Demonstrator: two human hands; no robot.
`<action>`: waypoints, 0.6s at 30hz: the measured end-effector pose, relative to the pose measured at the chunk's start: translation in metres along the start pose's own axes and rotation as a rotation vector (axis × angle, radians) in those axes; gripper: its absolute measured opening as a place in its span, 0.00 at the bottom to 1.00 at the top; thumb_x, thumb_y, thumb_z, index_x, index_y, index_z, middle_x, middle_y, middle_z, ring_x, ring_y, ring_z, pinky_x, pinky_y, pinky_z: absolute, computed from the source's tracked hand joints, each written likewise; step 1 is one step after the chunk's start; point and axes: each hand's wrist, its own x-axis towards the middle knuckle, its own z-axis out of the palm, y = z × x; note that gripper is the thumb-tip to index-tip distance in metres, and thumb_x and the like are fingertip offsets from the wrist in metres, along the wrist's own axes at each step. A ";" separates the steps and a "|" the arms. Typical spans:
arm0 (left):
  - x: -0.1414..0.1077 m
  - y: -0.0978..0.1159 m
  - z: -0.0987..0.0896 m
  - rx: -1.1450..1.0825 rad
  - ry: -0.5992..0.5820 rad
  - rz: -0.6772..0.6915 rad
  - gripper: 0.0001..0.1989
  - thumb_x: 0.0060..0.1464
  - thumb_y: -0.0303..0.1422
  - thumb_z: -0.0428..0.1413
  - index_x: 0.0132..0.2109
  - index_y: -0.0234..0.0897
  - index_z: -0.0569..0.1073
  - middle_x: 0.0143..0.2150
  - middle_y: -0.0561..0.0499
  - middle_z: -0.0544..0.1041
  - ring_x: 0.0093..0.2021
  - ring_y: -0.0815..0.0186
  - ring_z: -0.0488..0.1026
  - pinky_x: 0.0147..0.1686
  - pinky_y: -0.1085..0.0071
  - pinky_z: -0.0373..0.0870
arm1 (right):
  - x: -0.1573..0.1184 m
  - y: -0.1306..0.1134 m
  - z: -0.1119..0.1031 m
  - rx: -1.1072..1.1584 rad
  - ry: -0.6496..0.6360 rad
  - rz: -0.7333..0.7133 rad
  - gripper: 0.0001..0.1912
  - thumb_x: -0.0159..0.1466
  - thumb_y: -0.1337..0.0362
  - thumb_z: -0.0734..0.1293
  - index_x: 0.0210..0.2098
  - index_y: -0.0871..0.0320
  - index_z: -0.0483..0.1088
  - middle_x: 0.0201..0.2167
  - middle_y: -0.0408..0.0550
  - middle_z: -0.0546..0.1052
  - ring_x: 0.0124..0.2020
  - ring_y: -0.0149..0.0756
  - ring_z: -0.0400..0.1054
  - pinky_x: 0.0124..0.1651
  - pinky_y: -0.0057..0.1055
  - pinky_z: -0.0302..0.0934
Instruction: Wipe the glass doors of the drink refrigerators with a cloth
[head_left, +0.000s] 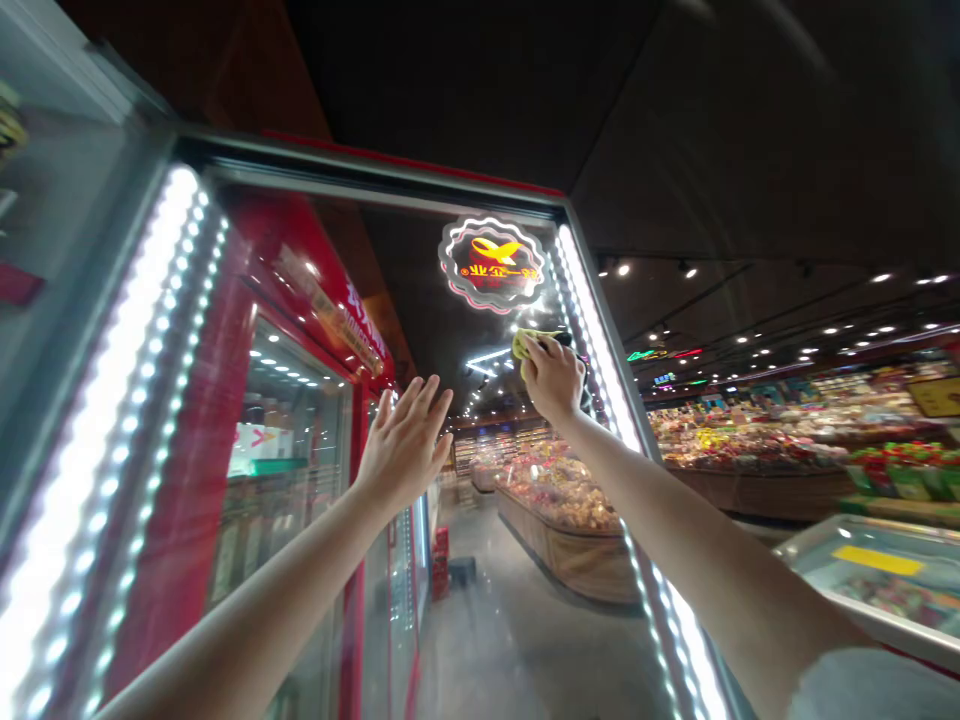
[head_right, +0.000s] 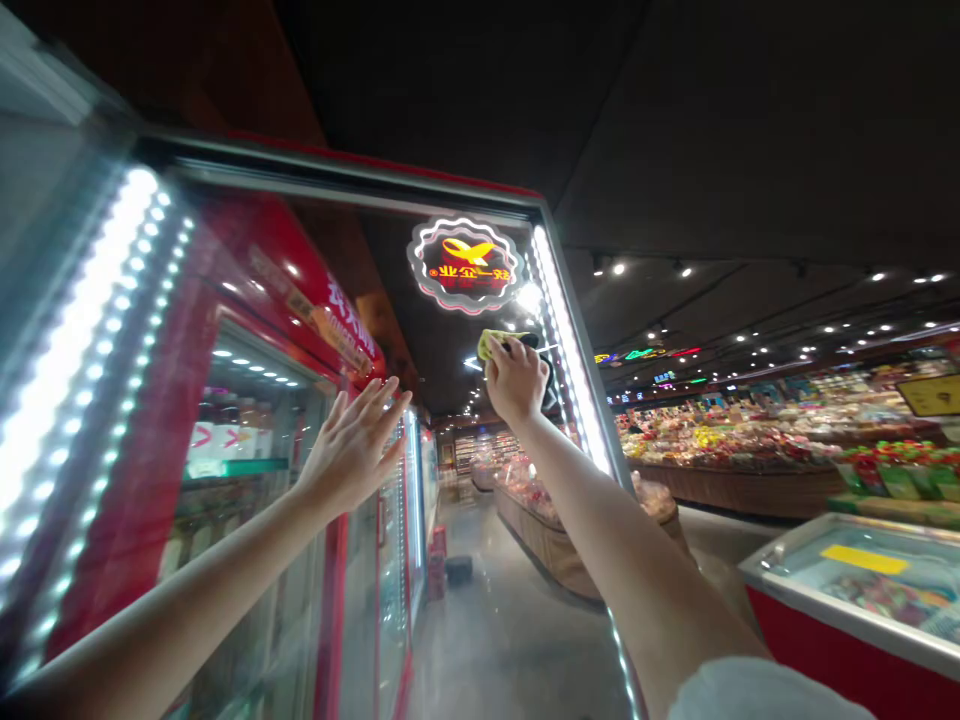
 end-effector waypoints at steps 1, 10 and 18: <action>-0.001 0.000 0.001 -0.002 -0.002 0.003 0.26 0.68 0.37 0.45 0.70 0.38 0.61 0.75 0.42 0.58 0.75 0.52 0.52 0.73 0.44 0.48 | -0.005 -0.013 0.002 -0.009 -0.021 -0.055 0.23 0.73 0.56 0.58 0.66 0.43 0.66 0.66 0.47 0.70 0.59 0.50 0.65 0.54 0.47 0.62; -0.039 -0.023 -0.010 0.030 0.020 0.030 0.26 0.68 0.36 0.45 0.71 0.39 0.57 0.75 0.42 0.59 0.75 0.54 0.54 0.73 0.45 0.48 | -0.044 0.026 -0.002 0.050 -0.133 -0.435 0.22 0.72 0.57 0.60 0.63 0.43 0.70 0.63 0.45 0.73 0.59 0.47 0.65 0.59 0.47 0.59; -0.052 -0.032 -0.004 0.026 -0.017 -0.026 0.30 0.68 0.36 0.45 0.73 0.39 0.51 0.76 0.40 0.56 0.75 0.52 0.52 0.72 0.43 0.51 | -0.008 -0.079 0.011 0.127 -0.112 -0.211 0.25 0.72 0.57 0.58 0.67 0.41 0.64 0.67 0.45 0.68 0.62 0.52 0.60 0.58 0.50 0.59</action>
